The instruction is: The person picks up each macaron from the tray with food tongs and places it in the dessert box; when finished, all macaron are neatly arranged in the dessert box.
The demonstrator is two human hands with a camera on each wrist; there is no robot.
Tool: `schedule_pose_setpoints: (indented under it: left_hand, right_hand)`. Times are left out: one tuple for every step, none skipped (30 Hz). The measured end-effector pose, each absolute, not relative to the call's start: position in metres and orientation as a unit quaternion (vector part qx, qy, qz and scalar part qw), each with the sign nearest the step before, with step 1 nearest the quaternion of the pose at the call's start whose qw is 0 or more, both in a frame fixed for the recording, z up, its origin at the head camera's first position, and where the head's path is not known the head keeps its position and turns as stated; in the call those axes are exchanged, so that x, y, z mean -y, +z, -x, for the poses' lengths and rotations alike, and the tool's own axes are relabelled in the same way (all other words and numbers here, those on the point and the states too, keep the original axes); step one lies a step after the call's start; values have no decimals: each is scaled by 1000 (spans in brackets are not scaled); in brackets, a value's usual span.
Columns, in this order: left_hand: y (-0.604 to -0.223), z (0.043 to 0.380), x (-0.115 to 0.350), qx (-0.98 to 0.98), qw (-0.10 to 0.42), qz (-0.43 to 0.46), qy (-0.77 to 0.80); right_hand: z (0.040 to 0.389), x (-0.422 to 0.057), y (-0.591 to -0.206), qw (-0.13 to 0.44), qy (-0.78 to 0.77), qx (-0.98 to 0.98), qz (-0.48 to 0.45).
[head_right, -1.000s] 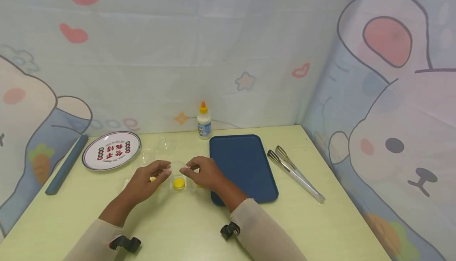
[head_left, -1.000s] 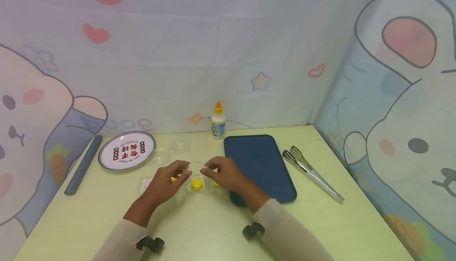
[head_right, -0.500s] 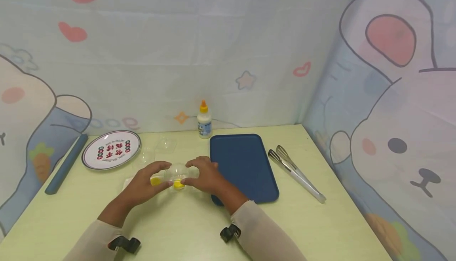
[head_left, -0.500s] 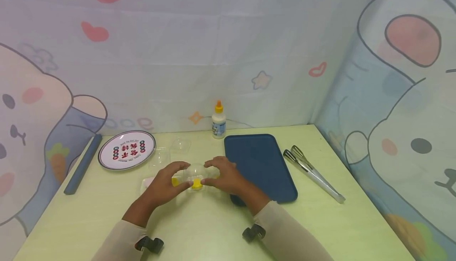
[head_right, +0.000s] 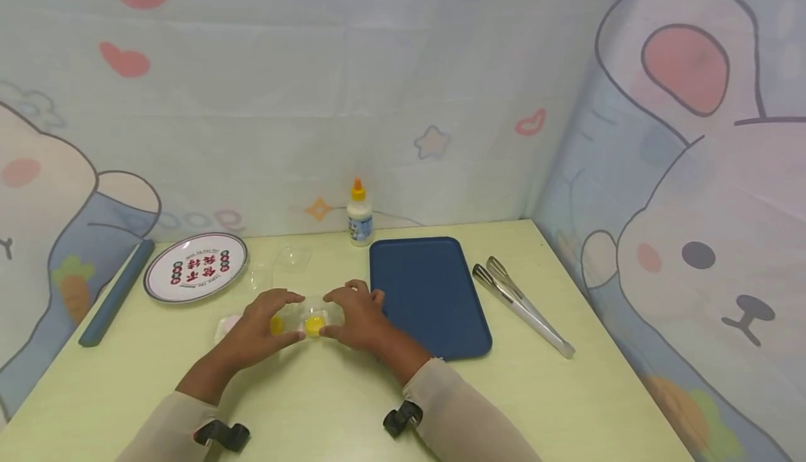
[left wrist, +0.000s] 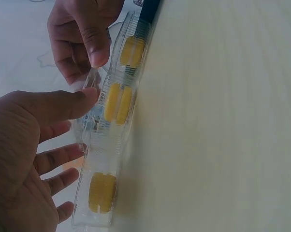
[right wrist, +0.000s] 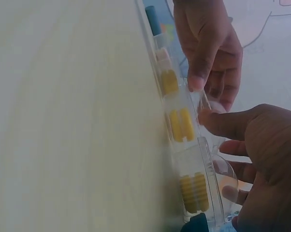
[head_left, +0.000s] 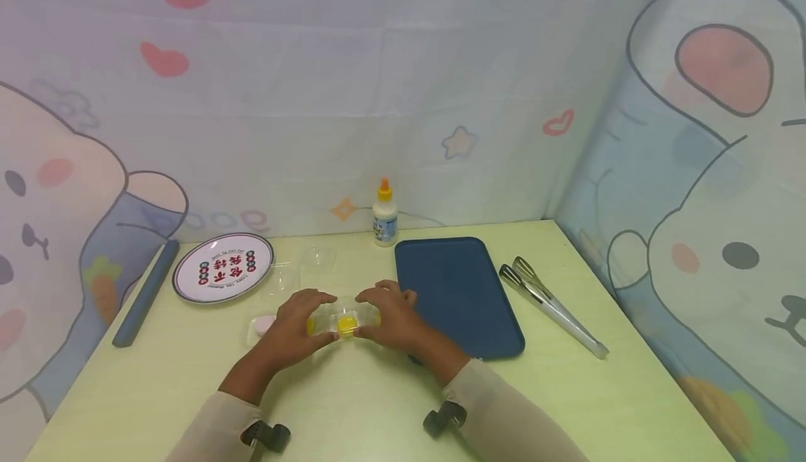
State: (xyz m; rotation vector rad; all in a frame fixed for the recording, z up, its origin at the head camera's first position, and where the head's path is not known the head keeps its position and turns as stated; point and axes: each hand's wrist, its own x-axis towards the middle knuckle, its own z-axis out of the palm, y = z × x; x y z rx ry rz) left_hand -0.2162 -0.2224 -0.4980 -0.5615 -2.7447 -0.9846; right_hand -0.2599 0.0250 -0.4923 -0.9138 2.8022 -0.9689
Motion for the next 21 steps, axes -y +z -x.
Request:
schedule_pose_setpoints:
  left_hand:
    - [-498, 217, 223, 923, 85, 188, -325]
    - [-498, 217, 222, 924, 83, 186, -323]
    - [-498, 217, 222, 926, 80, 184, -320]
    - [-499, 218, 222, 928, 77, 182, -317]
    - [-499, 218, 222, 929, 75, 181, -313]
    - [-500, 218, 222, 931, 72, 179, -311]
    - [-500, 219, 222, 932, 70, 178, -309]
    - [-501, 219, 222, 932, 69, 178, -310]
    - [-501, 219, 222, 932, 69, 178, -309]
    - [-502, 220, 222, 931, 70, 179, -310]
    - [-502, 220, 222, 931, 71, 180, -310]
    - [-502, 220, 222, 930, 73, 180, -311]
    - [-502, 220, 222, 930, 75, 182, -310]
    - [-502, 221, 222, 930, 76, 182, -309]
    - [-502, 221, 222, 931, 76, 181, -308]
    - [-502, 220, 222, 931, 75, 180, -309]
    - [-501, 220, 222, 931, 73, 178, -309]
    - [-501, 220, 221, 932, 71, 177, -309]
    - [-500, 219, 221, 932, 69, 175, -310]
    - [-500, 219, 221, 932, 67, 173, -311]
    - [-499, 218, 221, 932, 66, 172, -311]
  right_hand:
    - [259, -24, -492, 19, -307, -906, 291]
    - [259, -24, -493, 19, -300, -909, 289]
    - [258, -23, -493, 19, -294, -912, 287]
    - [258, -22, -494, 18, -286, -914, 286]
    - [258, -22, -495, 17, -281, -916, 286]
    - [258, -21, -497, 15, -276, -918, 285]
    - [258, -21, -498, 14, -273, -919, 285]
    - [258, -21, -499, 13, -272, -919, 285]
    - [258, -21, -500, 11, -271, -919, 286]
    - [259, -21, -501, 10, -271, -919, 286]
    - [259, -21, -502, 8, -273, -919, 286]
    - [259, -21, -502, 7, -272, -919, 286]
    - [260, -21, -502, 5, -273, -919, 286]
    - [260, -21, -503, 4, -273, -918, 286]
    - [260, -21, -503, 4, -272, -918, 287]
    - [260, -21, -503, 4, -273, -918, 287]
    - [260, -21, -502, 4, -273, -918, 287]
    - [260, -22, -502, 5, -274, -918, 288]
    - [260, -22, -502, 7, -275, -917, 287]
    - [260, -21, -502, 9, -276, -917, 286]
    - [260, -21, -502, 9, -278, -917, 287]
